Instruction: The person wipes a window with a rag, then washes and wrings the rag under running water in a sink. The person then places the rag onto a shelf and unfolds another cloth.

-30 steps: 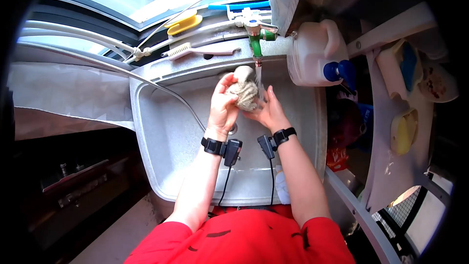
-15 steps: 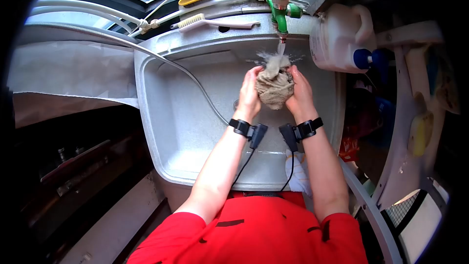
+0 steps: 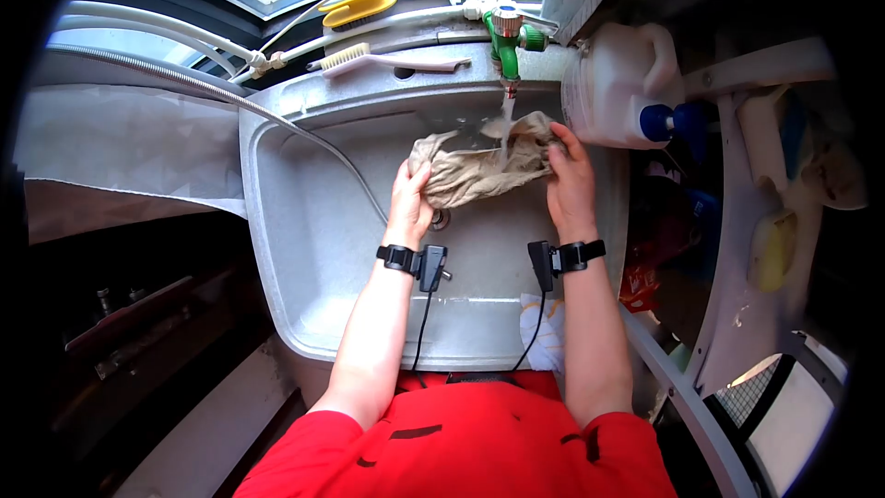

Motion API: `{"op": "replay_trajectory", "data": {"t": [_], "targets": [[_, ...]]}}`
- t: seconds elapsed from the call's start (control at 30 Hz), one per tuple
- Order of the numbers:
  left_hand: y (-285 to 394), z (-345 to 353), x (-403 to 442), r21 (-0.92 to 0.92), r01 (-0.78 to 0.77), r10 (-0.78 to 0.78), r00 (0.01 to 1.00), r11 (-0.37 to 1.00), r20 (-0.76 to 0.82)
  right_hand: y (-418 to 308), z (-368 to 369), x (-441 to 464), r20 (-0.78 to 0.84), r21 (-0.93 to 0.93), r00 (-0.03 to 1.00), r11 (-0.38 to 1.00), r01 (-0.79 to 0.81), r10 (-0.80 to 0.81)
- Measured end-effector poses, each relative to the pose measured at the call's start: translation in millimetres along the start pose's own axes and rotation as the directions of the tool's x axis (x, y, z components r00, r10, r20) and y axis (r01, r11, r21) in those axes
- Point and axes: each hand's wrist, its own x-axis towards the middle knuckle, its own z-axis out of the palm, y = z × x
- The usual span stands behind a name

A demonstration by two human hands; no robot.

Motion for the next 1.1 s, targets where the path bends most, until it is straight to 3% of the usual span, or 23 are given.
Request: {"op": "replay_trajectory", "data": {"t": [0.07,0.1,0.13,0.2,0.33,0.4,0.47,0.5,0.53,0.57,0.6,0.67,0.7,0.73,0.8,0.83,0.87,0.93,0.97,1.0,1.03,1.07,1.1], "targets": [[0,-12,-3,0.359,0.211,-0.170,0.975,0.909,-0.143,2,2,3,0.052,0.076,0.999,0.997,0.003,-0.007],[-4,-26,0,0.733,0.178,-0.168,0.982,0.656,-0.088,4,12,2,0.052,0.204,0.999,0.979,-0.026,0.016],[-3,-22,-5,0.981,0.005,0.070,0.997,0.195,-0.019,7,20,0,0.056,0.329,0.998,0.942,-0.058,0.041],[-2,-12,-6,0.989,-0.078,0.162,0.985,0.127,0.057,11,29,2,0.054,0.377,0.995,0.921,-0.097,0.083],[3,27,1,0.911,-0.391,0.122,0.918,0.127,0.377,12,42,-4,0.134,0.424,0.976,0.880,-0.215,0.174],[-11,31,8,0.874,-0.418,0.046,0.906,0.250,0.420,12,50,-5,0.244,0.340,0.961,0.916,-0.212,0.131],[-13,36,10,0.801,-0.298,-0.023,0.932,0.519,0.361,9,56,-5,0.233,0.311,0.961,0.925,-0.220,0.151],[-11,35,12,0.799,-0.304,-0.021,0.930,0.519,0.367,9,55,-4,0.223,0.282,0.964,0.937,-0.206,0.144],[-4,33,13,0.794,-0.088,-0.111,0.975,0.601,0.192,10,52,-4,0.211,0.254,0.967,0.948,-0.194,0.141],[7,36,11,0.744,0.130,-0.215,0.976,0.655,0.019,11,43,-1,0.229,0.066,0.968,0.991,-0.118,0.100],[14,40,2,0.706,0.017,-0.059,0.998,0.708,0.034,12,33,2,0.228,0.068,0.969,0.991,-0.114,0.095],[22,38,2,0.469,-0.153,0.109,0.987,0.870,0.119,18,14,3,0.031,0.074,0.961,0.958,-0.277,0.276],[27,42,-2,0.396,-0.193,0.141,0.978,0.898,0.155,29,8,1,-0.049,-0.018,0.945,0.946,-0.324,0.322],[35,54,-8,0.401,-0.195,0.143,0.977,0.895,0.157,36,11,0,-0.046,-0.013,0.946,0.946,-0.323,0.322],[39,73,-17,0.245,-0.192,0.120,0.952,0.950,0.282,52,23,-2,-0.174,0.002,0.812,0.825,-0.565,0.556],[39,79,-21,0.216,-0.176,0.097,0.939,0.960,0.330,60,25,-2,-0.099,0.027,0.808,0.814,-0.581,0.580],[38,84,-28,0.170,-0.144,0.076,0.932,0.975,0.355,60,22,1,0.073,0.124,0.733,0.723,-0.680,0.676],[40,91,-43,0.187,-0.160,0.074,0.913,0.969,0.402,60,24,0,0.265,0.329,0.728,0.650,-0.684,0.632],[42,89,-53,0.252,-0.164,0.051,0.914,0.954,0.402,56,28,0,0.219,0.400,0.778,0.673,-0.622,0.588],[39,76,-52,0.488,-0.263,0.051,0.913,0.833,0.405,52,31,2,0.171,0.464,0.822,0.691,-0.553,0.543],[30,63,-53,0.554,-0.280,0.079,0.930,0.784,0.359,46,39,1,0.056,0.395,0.880,0.799,-0.453,0.472],[27,58,-57,0.620,-0.288,0.107,0.944,0.730,0.313,55,32,7,0.057,0.396,0.880,0.798,-0.454,0.472],[21,57,-62,0.639,-0.358,0.206,0.931,0.681,0.302,68,22,14,-0.103,0.395,0.920,0.864,-0.311,0.378]]}}
